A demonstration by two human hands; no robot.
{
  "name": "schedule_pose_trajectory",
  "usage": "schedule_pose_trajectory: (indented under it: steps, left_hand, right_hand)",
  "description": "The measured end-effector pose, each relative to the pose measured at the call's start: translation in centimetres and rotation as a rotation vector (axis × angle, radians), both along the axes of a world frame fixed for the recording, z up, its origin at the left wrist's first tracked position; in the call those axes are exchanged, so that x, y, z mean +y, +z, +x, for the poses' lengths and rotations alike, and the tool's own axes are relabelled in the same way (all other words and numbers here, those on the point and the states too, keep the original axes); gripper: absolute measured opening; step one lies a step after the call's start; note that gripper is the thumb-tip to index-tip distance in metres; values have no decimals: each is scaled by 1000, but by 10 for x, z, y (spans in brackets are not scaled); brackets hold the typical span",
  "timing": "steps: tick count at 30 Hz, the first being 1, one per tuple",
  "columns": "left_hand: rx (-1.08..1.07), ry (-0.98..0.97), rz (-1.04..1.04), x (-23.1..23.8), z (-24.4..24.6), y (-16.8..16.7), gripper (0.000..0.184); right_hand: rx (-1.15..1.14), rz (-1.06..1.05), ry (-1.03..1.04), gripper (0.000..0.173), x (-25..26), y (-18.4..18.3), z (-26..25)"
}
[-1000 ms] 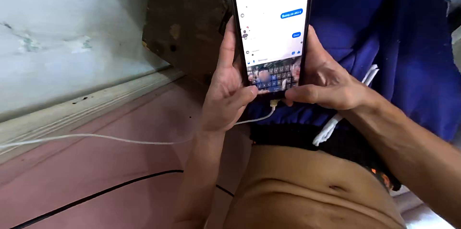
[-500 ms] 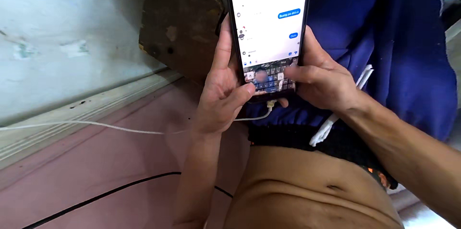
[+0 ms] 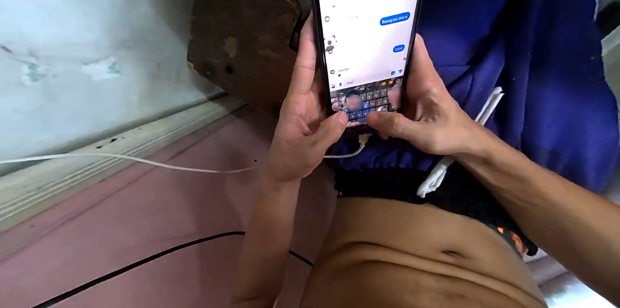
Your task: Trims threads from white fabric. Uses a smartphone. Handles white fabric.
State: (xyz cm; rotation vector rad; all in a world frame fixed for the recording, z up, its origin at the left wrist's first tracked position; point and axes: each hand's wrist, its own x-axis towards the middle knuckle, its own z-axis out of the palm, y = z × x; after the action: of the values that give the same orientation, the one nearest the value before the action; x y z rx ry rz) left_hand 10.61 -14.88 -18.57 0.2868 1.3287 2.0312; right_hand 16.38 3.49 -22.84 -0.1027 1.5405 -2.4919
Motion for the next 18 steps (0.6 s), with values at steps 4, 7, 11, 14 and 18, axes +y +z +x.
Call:
schedule_pose_trajectory:
  steps: [4,7,11,14,18]
  left_hand:
    - [-4,-11,-7,1,1,1,106]
    - [-13,-15,3,1,1,1,106]
    - [-23,-14,-1,0,1,1,107]
    - [-26,0,-23,0,2,2,102]
    - [-32,-11,10,-1,2,1,105]
  right_hand:
    - [-20,37,-36,75,-1,3,0]
    - [-34,14,-28,69,1,2,1]
    - [-99,-63,-17,53,3,-3,0]
    - [11,9,-3,69,3,-3,0]
    - [24,0,1,71,3,-3,1]
